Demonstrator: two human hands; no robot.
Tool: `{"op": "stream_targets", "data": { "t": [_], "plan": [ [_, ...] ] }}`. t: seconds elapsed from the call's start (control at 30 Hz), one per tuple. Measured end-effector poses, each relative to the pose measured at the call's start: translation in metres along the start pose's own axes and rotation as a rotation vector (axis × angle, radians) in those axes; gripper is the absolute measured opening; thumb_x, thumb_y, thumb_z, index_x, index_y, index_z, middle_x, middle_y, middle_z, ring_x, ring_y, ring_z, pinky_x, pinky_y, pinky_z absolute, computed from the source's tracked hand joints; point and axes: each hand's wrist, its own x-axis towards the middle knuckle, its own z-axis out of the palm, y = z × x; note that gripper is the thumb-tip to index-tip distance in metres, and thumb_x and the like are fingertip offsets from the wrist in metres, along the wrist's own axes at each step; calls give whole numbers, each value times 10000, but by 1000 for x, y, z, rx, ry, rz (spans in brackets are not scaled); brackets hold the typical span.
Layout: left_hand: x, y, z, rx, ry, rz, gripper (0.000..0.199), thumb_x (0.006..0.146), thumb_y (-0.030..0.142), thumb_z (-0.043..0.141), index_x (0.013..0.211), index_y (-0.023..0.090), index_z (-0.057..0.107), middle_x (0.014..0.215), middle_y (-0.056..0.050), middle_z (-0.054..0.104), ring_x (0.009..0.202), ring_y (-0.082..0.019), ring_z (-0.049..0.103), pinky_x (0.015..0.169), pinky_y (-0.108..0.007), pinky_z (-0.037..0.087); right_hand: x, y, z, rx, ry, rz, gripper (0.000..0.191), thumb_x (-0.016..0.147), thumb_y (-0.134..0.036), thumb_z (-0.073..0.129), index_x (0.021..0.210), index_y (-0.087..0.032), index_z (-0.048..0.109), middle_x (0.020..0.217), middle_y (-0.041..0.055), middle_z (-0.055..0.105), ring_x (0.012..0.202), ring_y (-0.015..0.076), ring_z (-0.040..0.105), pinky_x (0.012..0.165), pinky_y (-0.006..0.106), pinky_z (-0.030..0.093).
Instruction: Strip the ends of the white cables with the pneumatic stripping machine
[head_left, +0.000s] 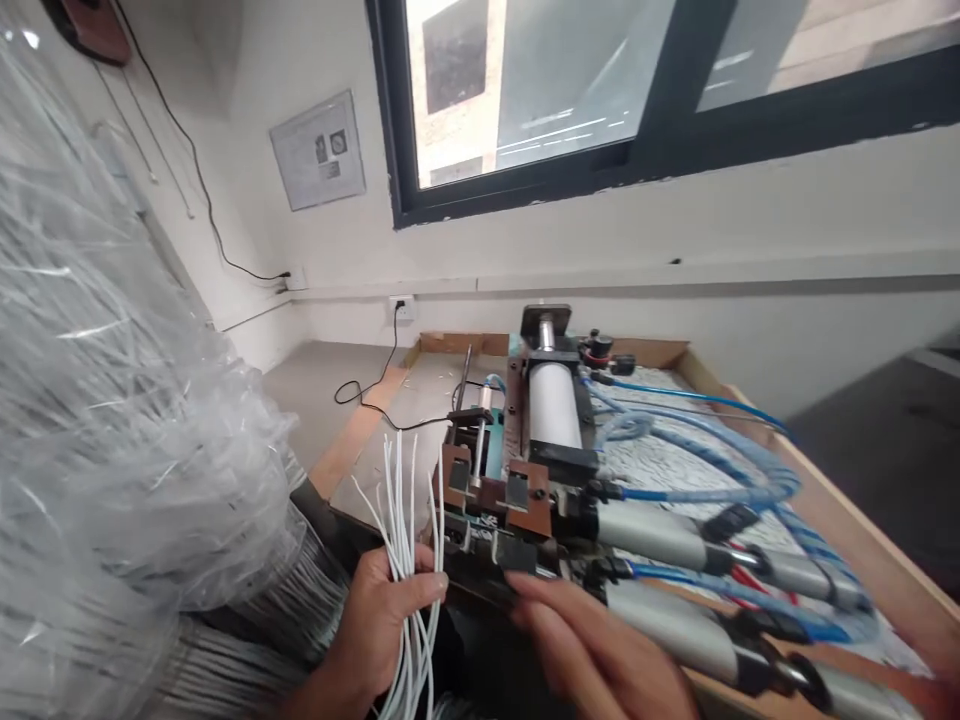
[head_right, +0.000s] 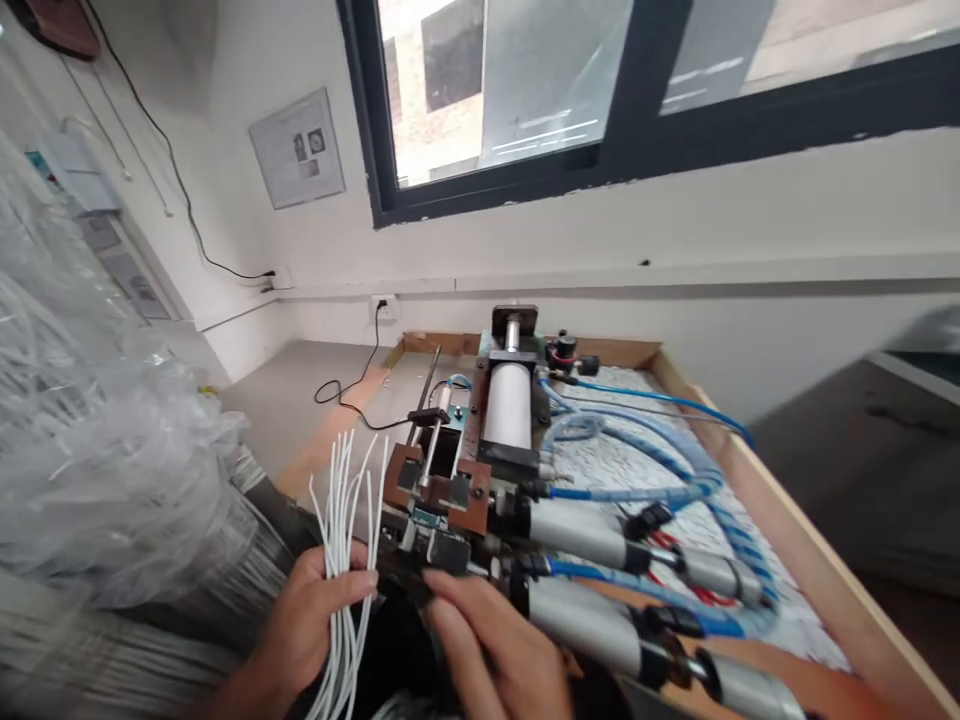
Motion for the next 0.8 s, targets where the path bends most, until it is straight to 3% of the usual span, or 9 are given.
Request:
{"op": "stream_targets", "data": {
  "t": [0.13,0.27,0.37,0.53,0.63,0.8],
  "plan": [
    [-8,-14,-7,79,-18,-28,143,530,193,684,639,118,629,513,12,523,525,-103,441,560,-238,337,10,-8,33,113,-163,86,287,782,-364,462,916,-175,632,704,44,574,649,134,539,594,215,422],
    [-4,-27,-16,80,-68,1,186,492,247,705,592,109,629,503,-4,545,522,-120,464,570,-254,350,10,-5,53,170,-191,131,240,765,-339,493,722,-154,640,677,35,539,649,124,509,603,208,386],
    [0,-29,-19,98,-73,0,215,488,272,713,601,106,636,494,-16,563,525,-131,486,573,-256,362,3,4,57,314,-145,230,250,736,-363,528,665,-141,617,605,12,500,545,91,457,525,195,352],
    [-2,-20,-15,13,97,-123,289,490,299,730,685,105,641,514,-27,595,506,-119,507,538,-233,383,-8,24,59,520,-108,503,327,690,-435,562,647,-112,576,463,-27,428,410,43,332,414,176,229],
    [-2,-15,-12,-64,154,-146,287,501,283,732,697,98,633,531,-30,602,510,-111,518,532,-219,395,-11,30,60,564,-112,573,362,673,-456,571,603,-101,562,402,-35,400,383,36,298,407,177,188],
    [2,-15,-12,-103,140,-147,291,488,274,742,687,98,623,515,-24,598,483,-101,513,500,-204,394,-7,28,60,689,-114,628,381,645,-464,591,532,-106,523,355,-53,357,340,23,247,385,180,150]
  ]
}}
